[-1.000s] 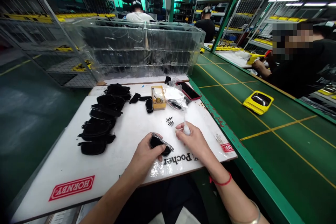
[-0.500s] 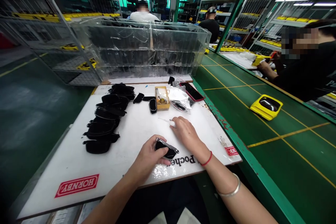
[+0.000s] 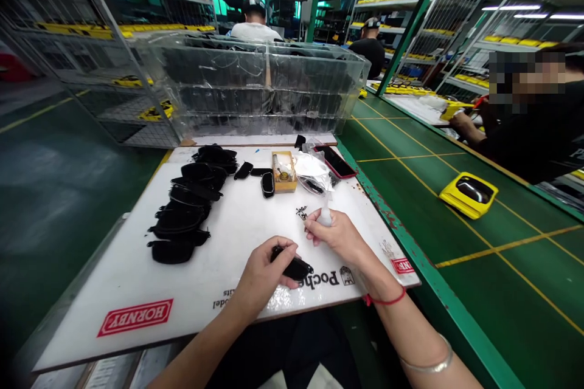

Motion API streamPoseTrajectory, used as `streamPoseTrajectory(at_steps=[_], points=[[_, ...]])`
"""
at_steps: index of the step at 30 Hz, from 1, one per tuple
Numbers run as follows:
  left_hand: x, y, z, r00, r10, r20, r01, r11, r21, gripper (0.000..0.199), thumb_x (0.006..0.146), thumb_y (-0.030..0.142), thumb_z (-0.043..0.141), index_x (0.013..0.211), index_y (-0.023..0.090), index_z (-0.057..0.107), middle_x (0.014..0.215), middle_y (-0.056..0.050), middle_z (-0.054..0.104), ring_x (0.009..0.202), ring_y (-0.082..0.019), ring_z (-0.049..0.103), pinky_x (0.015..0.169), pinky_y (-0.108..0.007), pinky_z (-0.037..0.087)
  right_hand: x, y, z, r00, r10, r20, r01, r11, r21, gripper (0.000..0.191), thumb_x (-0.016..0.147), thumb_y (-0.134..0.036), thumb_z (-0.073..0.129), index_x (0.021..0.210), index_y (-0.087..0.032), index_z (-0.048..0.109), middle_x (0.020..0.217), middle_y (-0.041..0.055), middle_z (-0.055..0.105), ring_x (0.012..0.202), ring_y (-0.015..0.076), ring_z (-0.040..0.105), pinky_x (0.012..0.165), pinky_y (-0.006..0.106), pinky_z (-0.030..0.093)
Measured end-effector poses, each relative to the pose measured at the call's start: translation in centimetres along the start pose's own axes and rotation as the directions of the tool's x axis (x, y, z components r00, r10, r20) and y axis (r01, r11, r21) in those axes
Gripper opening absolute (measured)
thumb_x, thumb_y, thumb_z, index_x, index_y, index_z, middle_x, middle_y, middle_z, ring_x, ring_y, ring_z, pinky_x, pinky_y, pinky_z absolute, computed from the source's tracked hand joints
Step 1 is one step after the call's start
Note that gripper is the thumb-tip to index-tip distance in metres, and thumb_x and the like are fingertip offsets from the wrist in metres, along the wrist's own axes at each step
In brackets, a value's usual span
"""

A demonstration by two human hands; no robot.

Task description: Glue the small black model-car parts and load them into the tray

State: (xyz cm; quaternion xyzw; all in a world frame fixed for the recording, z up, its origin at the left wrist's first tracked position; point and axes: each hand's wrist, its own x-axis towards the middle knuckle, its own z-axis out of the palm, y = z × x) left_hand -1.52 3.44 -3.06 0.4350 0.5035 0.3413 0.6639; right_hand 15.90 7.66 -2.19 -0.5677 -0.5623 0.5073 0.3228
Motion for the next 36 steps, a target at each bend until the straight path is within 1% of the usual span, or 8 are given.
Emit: streamPoseTrajectory(at_steps=[4,9,15,20,25,28,33,36], points=[[-0.2,0.6,0.5,0.997,0.056,-0.049,-0.049,0.990,0.131,0.025,0.081,0.043,0.056,0.095,0.024,0.063,0.088,-0.001,0.063,0.049,-0.009,0.061,0.047,-0.020,0.054,-2.1,0.1,0.9,1.000,0.017,-0.018,-0.015,0.993,0.119,0.027,0.079,-0.042,0.060,0.080,-0.015,0.055,0.059,-0.0035,0.053,0.052,0.0082,0.045,0.054,0.022,0.037],[-0.5,1.1,0.9,0.992,0.125,-0.026,-0.121,0.983,0.135,0.018,0.081,0.036,0.055,0.081,0.021,0.065,0.081,0.000,0.064,0.063,-0.012,0.062,0.044,-0.017,0.053,-3.1,0.3,1.6,0.996,0.079,0.036,-0.085,0.965,0.249,0.029,0.078,-0.042,0.064,0.079,-0.015,0.055,0.058,-0.0044,0.048,0.050,0.0067,0.040,0.049,0.021,0.030],[-0.6,0.5,0.8,0.998,0.061,0.029,-0.063,0.996,0.065,0.019,0.081,0.036,0.054,0.081,0.021,0.065,0.081,0.000,0.063,0.069,-0.016,0.063,0.044,-0.023,0.057,-4.0,0.5,1.3,0.990,0.115,0.088,-0.141,0.905,0.402,0.027,0.080,-0.040,0.064,0.079,-0.014,0.056,0.064,-0.0020,0.052,0.050,0.0052,0.041,0.048,0.020,0.029],[-0.7,0.5,0.9,0.997,0.066,0.036,-0.069,0.992,0.102,0.019,0.081,0.037,0.054,0.081,0.021,0.064,0.080,0.000,0.062,0.067,-0.015,0.063,0.045,-0.023,0.057,-4.7,0.7,1.0,0.989,0.124,0.081,-0.145,0.926,0.348,0.026,0.079,-0.040,0.065,0.083,-0.015,0.059,0.065,-0.0025,0.052,0.052,0.0053,0.042,0.049,0.020,0.030],[-0.8,0.7,0.8,0.996,0.066,0.058,-0.074,0.984,0.163,0.020,0.082,0.038,0.054,0.081,0.020,0.063,0.079,0.002,0.061,0.051,-0.010,0.060,0.042,-0.020,0.053,-4.8,1.0,0.8,0.990,0.115,0.085,-0.135,0.945,0.298,0.027,0.078,-0.041,0.066,0.082,-0.016,0.059,0.064,-0.0032,0.051,0.054,0.0060,0.041,0.051,0.020,0.032],[-0.9,0.6,0.7,0.996,0.029,0.087,-0.043,0.986,0.160,0.023,0.083,0.043,0.053,0.084,0.021,0.061,0.081,0.002,0.060,0.047,-0.009,0.059,0.042,-0.020,0.050,-4.8,1.1,0.8,0.991,0.127,0.034,-0.132,0.965,0.228,0.026,0.077,-0.040,0.066,0.081,-0.015,0.059,0.064,-0.0030,0.052,0.056,0.0067,0.042,0.053,0.020,0.033],[-1.0,0.0,0.7,0.987,-0.117,0.109,0.116,0.993,0.016,0.027,0.083,0.037,0.055,0.103,0.023,0.047,0.084,0.003,0.052,0.058,-0.013,0.066,0.062,-0.025,0.053,-5.1,0.5,1.3,0.984,0.078,-0.161,-0.071,0.996,0.049,0.025,0.076,-0.039,0.065,0.077,-0.016,0.059,0.059,-0.0045,0.049,0.053,0.0066,0.039,0.050,0.020,0.031],[-1.1,-0.5,0.8,0.987,-0.117,0.107,0.117,0.993,0.004,0.021,0.086,0.026,0.048,0.106,0.025,0.042,0.089,0.002,0.055,0.065,-0.014,0.068,0.074,-0.029,0.052,-5.5,0.0,2.0,0.977,0.006,-0.213,-0.019,0.998,-0.061,0.021,0.077,-0.037,0.064,0.076,-0.016,0.061,0.060,-0.0037,0.053,0.052,0.0074,0.041,0.049,0.020,0.032]])
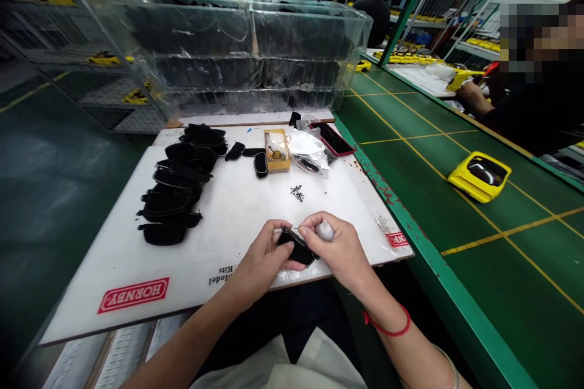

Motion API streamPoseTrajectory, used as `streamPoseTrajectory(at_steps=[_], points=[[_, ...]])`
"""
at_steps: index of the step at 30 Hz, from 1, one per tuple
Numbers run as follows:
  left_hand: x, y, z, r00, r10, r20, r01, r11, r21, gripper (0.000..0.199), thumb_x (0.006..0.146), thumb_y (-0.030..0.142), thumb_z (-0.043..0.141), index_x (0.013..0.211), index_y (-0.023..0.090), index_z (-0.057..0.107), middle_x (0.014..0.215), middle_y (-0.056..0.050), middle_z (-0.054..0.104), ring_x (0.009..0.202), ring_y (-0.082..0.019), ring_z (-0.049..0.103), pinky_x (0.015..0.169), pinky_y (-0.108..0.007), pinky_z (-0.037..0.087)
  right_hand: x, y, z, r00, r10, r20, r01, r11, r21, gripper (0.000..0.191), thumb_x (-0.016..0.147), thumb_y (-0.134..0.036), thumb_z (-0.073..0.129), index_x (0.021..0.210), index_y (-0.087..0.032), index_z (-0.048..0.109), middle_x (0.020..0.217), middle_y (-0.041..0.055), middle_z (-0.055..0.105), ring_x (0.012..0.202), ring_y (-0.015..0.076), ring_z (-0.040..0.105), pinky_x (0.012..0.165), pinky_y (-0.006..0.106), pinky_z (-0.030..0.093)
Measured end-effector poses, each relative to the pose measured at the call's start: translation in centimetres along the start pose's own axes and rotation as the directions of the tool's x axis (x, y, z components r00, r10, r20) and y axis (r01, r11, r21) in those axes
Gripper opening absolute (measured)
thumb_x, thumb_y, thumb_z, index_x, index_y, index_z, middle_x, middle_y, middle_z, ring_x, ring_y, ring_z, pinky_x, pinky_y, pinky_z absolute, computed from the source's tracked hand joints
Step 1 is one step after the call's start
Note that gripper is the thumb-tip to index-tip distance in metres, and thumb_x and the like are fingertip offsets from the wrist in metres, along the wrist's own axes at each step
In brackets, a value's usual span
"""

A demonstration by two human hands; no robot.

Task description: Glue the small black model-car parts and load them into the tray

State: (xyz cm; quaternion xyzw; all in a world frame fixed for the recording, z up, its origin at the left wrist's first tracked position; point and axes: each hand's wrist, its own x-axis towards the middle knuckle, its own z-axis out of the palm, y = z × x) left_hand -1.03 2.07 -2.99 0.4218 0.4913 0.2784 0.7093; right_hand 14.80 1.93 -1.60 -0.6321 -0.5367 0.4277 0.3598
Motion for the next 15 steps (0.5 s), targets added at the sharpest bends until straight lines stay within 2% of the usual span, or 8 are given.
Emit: streamPoseTrajectory(at_steps=[3,9,15], points=[[-0.3,-0.2,0.1,0.998,0.058,-0.019,-0.057,0.996,0.070,0.018,0.088,0.026,0.041,0.106,0.026,0.040,0.090,0.003,0.056,0.062,-0.013,0.068,0.076,-0.031,0.049,-0.6,-0.1,0.6,0.995,-0.094,-0.023,0.092,0.993,-0.079,0.016,0.079,-0.035,0.062,0.079,-0.018,0.063,0.066,-0.0026,0.057,0.058,0.0092,0.048,0.053,0.021,0.037],[-1.0,0.6,0.3,0.989,0.145,-0.012,-0.140,0.975,0.173,0.017,0.088,0.027,0.039,0.105,0.025,0.035,0.088,0.001,0.059,0.058,-0.014,0.067,0.064,-0.026,0.047,-1.1,0.6,1.1,0.958,-0.284,-0.029,0.266,0.926,-0.267,0.008,0.083,-0.028,0.058,0.082,-0.022,0.063,0.075,-0.0022,0.061,0.069,0.0120,0.055,0.068,0.024,0.042],[-1.1,0.9,0.6,0.987,0.159,0.002,-0.154,0.954,0.258,0.020,0.088,0.024,0.037,0.107,0.025,0.034,0.079,0.002,0.060,0.057,-0.016,0.066,0.059,-0.025,0.046,-1.2,0.8,1.5,0.932,-0.362,-0.027,0.329,0.873,-0.359,0.004,0.083,-0.024,0.058,0.082,-0.022,0.061,0.079,-0.0020,0.062,0.075,0.0129,0.057,0.074,0.026,0.041]])
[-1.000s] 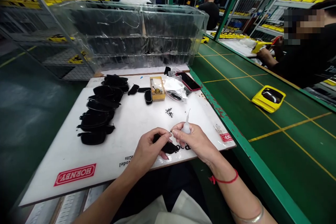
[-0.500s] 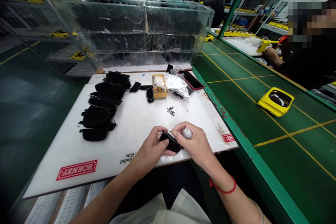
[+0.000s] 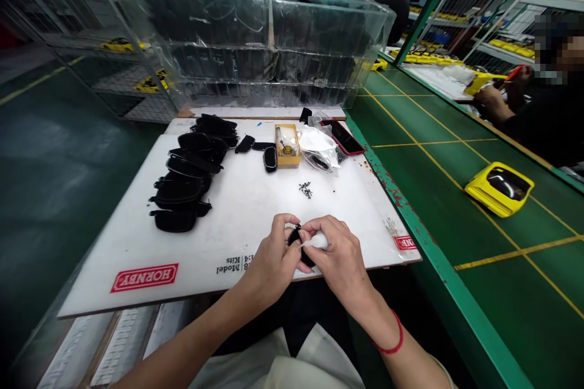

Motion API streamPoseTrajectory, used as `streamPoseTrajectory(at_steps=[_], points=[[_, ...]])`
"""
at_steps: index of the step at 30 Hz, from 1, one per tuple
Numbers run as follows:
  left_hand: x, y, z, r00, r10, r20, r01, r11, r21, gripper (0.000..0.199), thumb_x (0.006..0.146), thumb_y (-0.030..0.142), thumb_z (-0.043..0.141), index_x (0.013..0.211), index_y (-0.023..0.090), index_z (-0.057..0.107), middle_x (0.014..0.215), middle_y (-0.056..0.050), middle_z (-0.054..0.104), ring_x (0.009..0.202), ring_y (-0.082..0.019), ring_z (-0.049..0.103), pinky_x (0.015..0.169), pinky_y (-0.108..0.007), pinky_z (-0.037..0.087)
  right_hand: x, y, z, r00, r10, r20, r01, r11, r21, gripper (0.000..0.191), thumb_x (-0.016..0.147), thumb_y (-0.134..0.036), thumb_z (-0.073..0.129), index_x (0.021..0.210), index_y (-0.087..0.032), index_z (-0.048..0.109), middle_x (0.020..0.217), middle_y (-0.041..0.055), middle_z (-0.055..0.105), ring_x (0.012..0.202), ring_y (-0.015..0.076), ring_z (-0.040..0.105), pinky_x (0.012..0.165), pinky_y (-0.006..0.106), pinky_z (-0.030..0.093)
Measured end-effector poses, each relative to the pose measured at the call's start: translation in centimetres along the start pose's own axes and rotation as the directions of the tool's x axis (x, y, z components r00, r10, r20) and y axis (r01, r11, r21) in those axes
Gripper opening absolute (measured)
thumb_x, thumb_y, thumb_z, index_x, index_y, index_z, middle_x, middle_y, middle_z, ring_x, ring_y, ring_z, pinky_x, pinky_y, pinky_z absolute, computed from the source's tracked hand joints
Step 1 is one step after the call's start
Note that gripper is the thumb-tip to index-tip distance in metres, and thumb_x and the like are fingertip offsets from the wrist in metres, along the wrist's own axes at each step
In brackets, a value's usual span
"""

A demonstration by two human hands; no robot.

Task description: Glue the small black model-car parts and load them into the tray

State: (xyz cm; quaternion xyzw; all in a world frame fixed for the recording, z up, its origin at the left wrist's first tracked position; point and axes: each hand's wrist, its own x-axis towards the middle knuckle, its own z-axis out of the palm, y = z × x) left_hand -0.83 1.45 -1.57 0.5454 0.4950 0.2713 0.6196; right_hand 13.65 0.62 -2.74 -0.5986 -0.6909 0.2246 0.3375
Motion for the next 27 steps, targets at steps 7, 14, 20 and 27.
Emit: streamPoseTrajectory(at_steps=[7,14,20,27], points=[[-0.1,-0.2,-0.7,0.999,0.007,0.041,-0.006,1.000,-0.027,0.016,0.088,0.026,0.038,0.104,0.025,0.042,0.084,0.002,0.062,0.053,-0.013,0.065,0.059,-0.024,0.047,0.4,-0.2,-0.7,0.942,0.313,0.119,-0.332,0.917,0.222,0.023,0.081,-0.041,0.059,0.086,-0.019,0.060,0.069,-0.0018,0.057,0.059,0.0111,0.050,0.055,0.023,0.040],[0.0,-0.7,-0.9,0.987,-0.055,0.152,0.097,0.954,-0.285,0.019,0.086,0.032,0.046,0.103,0.023,0.047,0.091,-0.002,0.066,0.054,-0.014,0.066,0.052,-0.025,0.053,0.6,1.2,-1.6,0.851,0.345,0.397,-0.493,0.787,0.372,0.031,0.079,-0.045,0.062,0.089,-0.015,0.064,0.065,-0.0010,0.056,0.057,0.0095,0.047,0.053,0.022,0.038],[-0.3,-0.3,-1.0,0.978,-0.089,0.189,0.140,0.950,-0.278,0.017,0.086,0.033,0.048,0.099,0.021,0.049,0.086,-0.001,0.067,0.048,-0.011,0.063,0.049,-0.022,0.051,0.4,1.9,-2.0,0.804,0.312,0.506,-0.545,0.728,0.416,0.031,0.077,-0.044,0.066,0.089,-0.015,0.063,0.060,-0.0029,0.053,0.055,0.0078,0.046,0.051,0.019,0.038],[-0.3,0.2,-1.1,0.963,-0.111,0.245,0.186,0.933,-0.308,0.019,0.084,0.032,0.052,0.097,0.019,0.050,0.081,-0.001,0.065,0.048,-0.011,0.061,0.048,-0.024,0.052,0.4,2.2,-2.1,0.798,0.275,0.536,-0.533,0.738,0.414,0.032,0.076,-0.046,0.065,0.084,-0.015,0.061,0.057,-0.0037,0.051,0.052,0.0077,0.045,0.051,0.020,0.037]])
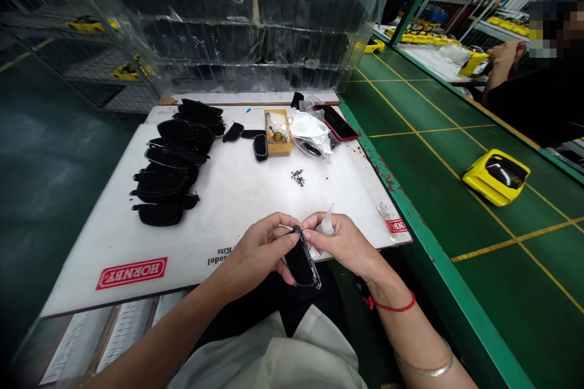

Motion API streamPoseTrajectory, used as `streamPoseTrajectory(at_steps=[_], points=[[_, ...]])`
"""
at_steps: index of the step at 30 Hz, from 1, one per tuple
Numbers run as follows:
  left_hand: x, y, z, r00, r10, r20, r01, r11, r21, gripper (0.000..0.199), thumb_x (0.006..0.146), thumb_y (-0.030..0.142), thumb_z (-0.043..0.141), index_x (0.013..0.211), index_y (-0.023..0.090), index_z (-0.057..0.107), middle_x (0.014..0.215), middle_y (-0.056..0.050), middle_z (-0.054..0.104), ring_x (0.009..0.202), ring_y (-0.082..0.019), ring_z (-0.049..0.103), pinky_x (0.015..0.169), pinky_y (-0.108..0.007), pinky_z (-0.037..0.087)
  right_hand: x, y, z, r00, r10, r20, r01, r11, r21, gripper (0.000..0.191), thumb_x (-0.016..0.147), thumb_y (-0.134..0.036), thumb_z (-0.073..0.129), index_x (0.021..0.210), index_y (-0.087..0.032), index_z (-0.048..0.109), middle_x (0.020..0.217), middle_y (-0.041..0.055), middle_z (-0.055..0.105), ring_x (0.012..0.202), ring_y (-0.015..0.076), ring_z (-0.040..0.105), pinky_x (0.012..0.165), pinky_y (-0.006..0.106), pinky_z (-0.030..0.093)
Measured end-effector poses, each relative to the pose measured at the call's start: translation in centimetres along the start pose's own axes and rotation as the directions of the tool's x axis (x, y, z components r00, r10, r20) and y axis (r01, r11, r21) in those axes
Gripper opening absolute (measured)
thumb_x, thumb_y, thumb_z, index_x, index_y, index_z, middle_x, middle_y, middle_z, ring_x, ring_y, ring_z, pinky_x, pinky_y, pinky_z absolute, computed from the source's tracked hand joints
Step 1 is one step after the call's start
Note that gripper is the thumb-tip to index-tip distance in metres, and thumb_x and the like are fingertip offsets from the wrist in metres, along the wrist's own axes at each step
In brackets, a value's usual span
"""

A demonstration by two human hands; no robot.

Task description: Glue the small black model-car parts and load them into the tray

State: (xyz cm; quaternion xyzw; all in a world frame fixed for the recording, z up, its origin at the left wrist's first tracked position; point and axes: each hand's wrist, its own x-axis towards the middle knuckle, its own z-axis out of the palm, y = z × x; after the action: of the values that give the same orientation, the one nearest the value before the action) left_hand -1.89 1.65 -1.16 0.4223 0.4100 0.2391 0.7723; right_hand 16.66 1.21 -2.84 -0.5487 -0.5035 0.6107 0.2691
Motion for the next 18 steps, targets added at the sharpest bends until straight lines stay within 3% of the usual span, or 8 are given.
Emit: streamPoseTrajectory(at_steps=[9,18], points=[[0.09,0.47,0.15,0.999,0.010,-0.042,-0.007,0.998,0.069,0.022,0.083,0.037,0.054,0.094,0.018,0.055,0.074,0.001,0.061,0.040,-0.008,0.057,0.041,-0.017,0.041,-0.25,0.41,0.08,0.992,-0.117,-0.042,0.113,0.988,-0.101,0.030,0.080,-0.044,0.061,0.085,-0.015,0.060,0.066,-0.0001,0.056,0.057,0.0087,0.047,0.050,0.020,0.036],[0.20,0.77,0.48,0.994,-0.003,-0.108,0.014,0.995,0.103,0.016,0.082,0.033,0.054,0.090,0.020,0.057,0.062,0.006,0.055,0.037,-0.007,0.054,0.038,-0.016,0.038,-0.61,-0.26,0.19,0.976,-0.203,-0.080,0.177,0.952,-0.251,0.020,0.083,-0.037,0.058,0.082,-0.017,0.062,0.071,-0.0006,0.060,0.062,0.0102,0.052,0.058,0.021,0.040]])
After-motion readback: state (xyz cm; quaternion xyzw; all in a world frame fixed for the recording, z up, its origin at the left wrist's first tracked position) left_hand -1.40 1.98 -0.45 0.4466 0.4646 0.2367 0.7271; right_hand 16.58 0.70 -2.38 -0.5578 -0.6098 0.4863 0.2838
